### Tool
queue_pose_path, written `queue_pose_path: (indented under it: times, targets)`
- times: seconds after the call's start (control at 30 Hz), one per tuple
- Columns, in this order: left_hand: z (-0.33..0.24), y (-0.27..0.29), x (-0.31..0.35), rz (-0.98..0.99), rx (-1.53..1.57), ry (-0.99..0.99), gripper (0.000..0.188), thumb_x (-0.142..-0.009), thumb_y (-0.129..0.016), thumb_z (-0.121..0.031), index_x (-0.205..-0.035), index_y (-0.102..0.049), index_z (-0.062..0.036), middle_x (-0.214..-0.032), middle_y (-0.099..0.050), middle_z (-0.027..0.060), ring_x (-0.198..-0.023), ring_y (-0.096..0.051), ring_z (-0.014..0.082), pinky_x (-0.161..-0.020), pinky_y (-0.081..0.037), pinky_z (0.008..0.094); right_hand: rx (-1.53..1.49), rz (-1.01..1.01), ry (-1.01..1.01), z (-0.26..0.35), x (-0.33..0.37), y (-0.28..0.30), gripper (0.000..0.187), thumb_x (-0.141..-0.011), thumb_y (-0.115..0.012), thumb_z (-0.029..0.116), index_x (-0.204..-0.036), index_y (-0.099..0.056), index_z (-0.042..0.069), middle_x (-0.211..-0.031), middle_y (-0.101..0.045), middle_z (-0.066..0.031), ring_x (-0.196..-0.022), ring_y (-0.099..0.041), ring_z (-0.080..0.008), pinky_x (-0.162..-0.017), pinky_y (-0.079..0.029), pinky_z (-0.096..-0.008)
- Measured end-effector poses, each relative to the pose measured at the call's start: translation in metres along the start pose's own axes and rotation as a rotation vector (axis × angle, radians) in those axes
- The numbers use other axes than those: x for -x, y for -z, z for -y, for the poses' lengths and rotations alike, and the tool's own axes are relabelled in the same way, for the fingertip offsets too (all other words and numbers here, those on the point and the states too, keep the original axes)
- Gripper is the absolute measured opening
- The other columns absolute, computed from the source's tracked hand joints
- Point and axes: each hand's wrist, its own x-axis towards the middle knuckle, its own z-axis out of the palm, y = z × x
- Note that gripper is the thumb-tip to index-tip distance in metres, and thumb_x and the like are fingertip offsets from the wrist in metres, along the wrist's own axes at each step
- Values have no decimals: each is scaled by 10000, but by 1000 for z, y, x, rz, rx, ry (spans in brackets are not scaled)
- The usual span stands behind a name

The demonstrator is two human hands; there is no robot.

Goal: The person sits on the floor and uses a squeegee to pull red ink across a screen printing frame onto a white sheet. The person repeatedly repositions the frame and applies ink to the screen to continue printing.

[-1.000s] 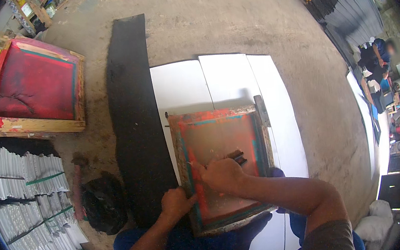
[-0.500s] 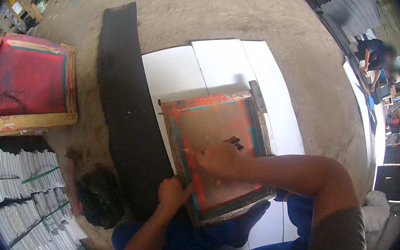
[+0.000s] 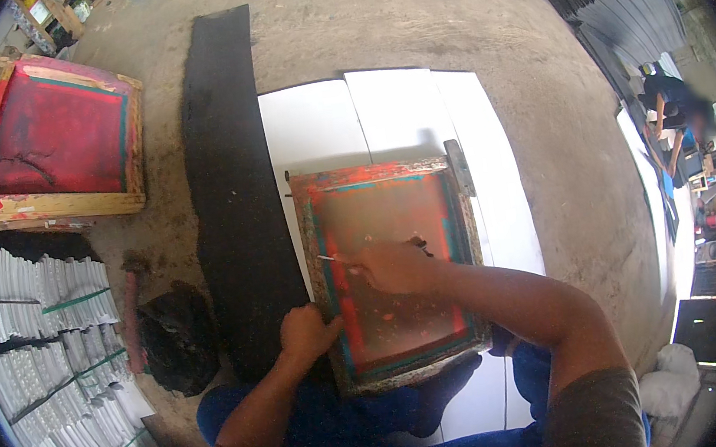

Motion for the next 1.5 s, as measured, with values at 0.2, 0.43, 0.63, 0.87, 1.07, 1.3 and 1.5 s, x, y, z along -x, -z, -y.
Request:
queue_pose_path:
  times: [0.2, 0.43, 0.63, 0.87, 1.07, 1.3, 1.5]
  targets:
    - [-3, 1, 1, -6, -6, 3, 539, -798, -714, -490, -844, -721, 47, -765, -708, 246, -751, -722, 410, -706, -585, 495, -205, 72, -125, -15, -2, -24, 417, -1044, -480, 277, -1458, -518, 282, -1053, -688, -240, -955, -686, -436, -935, -493, -560]
    - [4, 1, -2, -12, 3, -20, 552, -811, -759, -488, -821, -723, 63, -738, -709, 221, -716, -730, 375, -655, -586, 474, 7, -29, -73, 0, 6, -12, 411, -1034, -528, 293, -1444, -544, 321, -1108, -694, -217, -969, -689, -413, -927, -511, -506]
    - [3, 0, -2, 5, -10, -43, 552, -822, -742, -509, -808, -731, 43, -722, -703, 221, -697, -728, 366, -636, -579, 474, -486, 38, -186, -27, -4, -30, 413, -1034, -538, 301, -1446, -545, 323, -1017, -698, -172, -916, -678, -329, -845, -524, -428]
    - [-1, 10, 1, 21, -46, -32, 599, -818, -742, -536, -887, -705, 58, -772, -710, 222, -755, -735, 369, -677, -585, 474, -178, -149, -78, -10, 6, -18, 404, -1025, -525, 285, -1426, -562, 317, -977, -697, -167, -875, -693, -370, -758, -540, -497]
    - [-11, 18, 4, -74, -44, -15, 695, -811, -736, -582, -1042, -618, 63, -896, -719, 244, -845, -732, 392, -735, -587, 485, 157, -282, -129, 9, 7, -14, 377, -990, -560, 306, -1363, -611, 330, -803, -672, -91, -735, -679, -300, -658, -529, -446]
    - [-8, 16, 0, -52, 1, -13, 674, -819, -718, -584, -999, -629, 59, -849, -714, 250, -820, -729, 409, -716, -591, 490, 238, -207, -150, 9, 6, -16, 416, -1008, -521, 330, -1423, -543, 351, -823, -674, -117, -711, -676, -325, -636, -521, -485]
    - [-10, 16, -2, -3, 1, 27, 608, -830, -738, -500, -1023, -643, 69, -898, -726, 233, -847, -735, 382, -744, -589, 483, 256, -170, -166, 12, 5, -15, 470, -985, -547, 315, -1451, -511, 366, -813, -665, -119, -741, -687, -324, -634, -529, -489]
